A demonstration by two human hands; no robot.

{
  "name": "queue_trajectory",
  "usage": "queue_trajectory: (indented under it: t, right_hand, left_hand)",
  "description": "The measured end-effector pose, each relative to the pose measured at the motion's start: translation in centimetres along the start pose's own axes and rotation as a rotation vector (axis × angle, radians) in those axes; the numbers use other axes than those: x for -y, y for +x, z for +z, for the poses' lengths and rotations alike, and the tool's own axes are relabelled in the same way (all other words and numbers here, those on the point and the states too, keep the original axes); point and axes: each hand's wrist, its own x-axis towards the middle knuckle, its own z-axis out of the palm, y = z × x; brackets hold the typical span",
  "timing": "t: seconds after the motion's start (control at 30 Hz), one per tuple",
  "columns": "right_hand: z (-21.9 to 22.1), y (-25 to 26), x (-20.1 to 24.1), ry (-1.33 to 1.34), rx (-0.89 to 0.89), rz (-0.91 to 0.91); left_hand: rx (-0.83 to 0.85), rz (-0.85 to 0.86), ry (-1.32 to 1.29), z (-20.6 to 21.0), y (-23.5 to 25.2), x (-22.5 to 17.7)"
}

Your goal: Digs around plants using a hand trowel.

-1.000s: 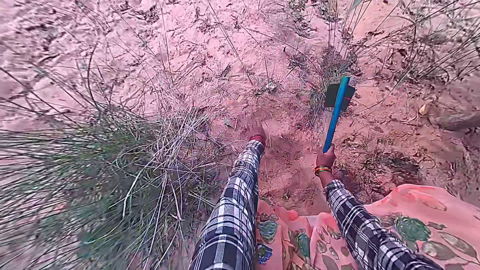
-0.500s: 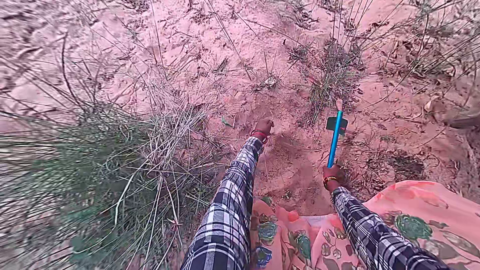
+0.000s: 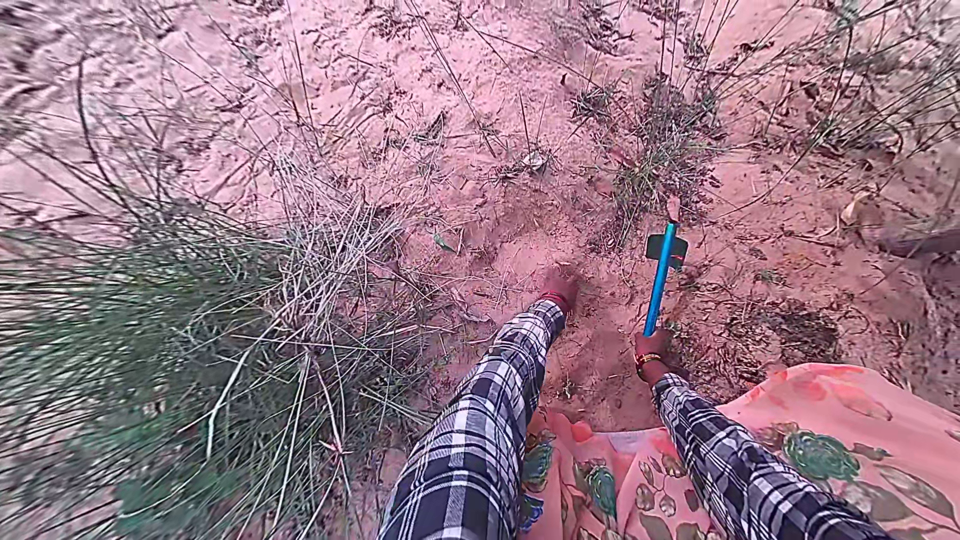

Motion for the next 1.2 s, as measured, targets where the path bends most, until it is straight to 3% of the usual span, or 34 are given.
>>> queue_trajectory:
  t: [0.13, 0.27, 0.37, 0.47, 0.63, 0.83, 1.0, 1.13, 1.2]
  right_hand:
    - [-0.1, 0.2, -0.1, -0.009, 0.017, -0.011]
    - [-0.1, 0.2, -0.1, -0.014, 0.029, -0.002]
    - [-0.3, 0.0, 0.0, -0.041, 0.018, -0.009]
    - [-0.3, -0.1, 0.2, -0.055, 0.021, -0.019]
    - [-0.5, -0.6, 0.8, -0.101, 0.027, -0.014]
    - [-1.2, -0.7, 1.1, -0.071, 0.069, -0.020]
    - [-1.8, -0.8, 1.1, -0.041, 0.080, -0.034]
    - [-1.7, -0.7, 1.0, -0.038, 0.081, -0.043]
    - [-1.5, -0.7, 0.8, -0.024, 0.079, -0.051]
  left_hand:
    - [-0.028, -0.082, 0.037, -4.2, -1.3, 1.2]
    - [-0.180, -0.274, -0.014, -7.4, -1.7, 5.9]
    - [-0.198, -0.421, -0.084, -7.8, -3.1, 9.0]
    - [-0.186, -0.453, -0.159, -6.0, -2.5, 11.1]
    - [-0.131, -0.390, -0.253, -1.5, -0.7, 8.2]
    - [-0.256, -0.424, -0.321, 2.5, 1.9, 7.3]
    - [-0.154, -0.457, -0.211, 0.0, -0.7, 5.4]
    - [-0.010, -0.443, 0.022, -3.3, -4.1, 5.0]
    - [-0.064, -0.440, 0.040, -4.3, -4.7, 6.1]
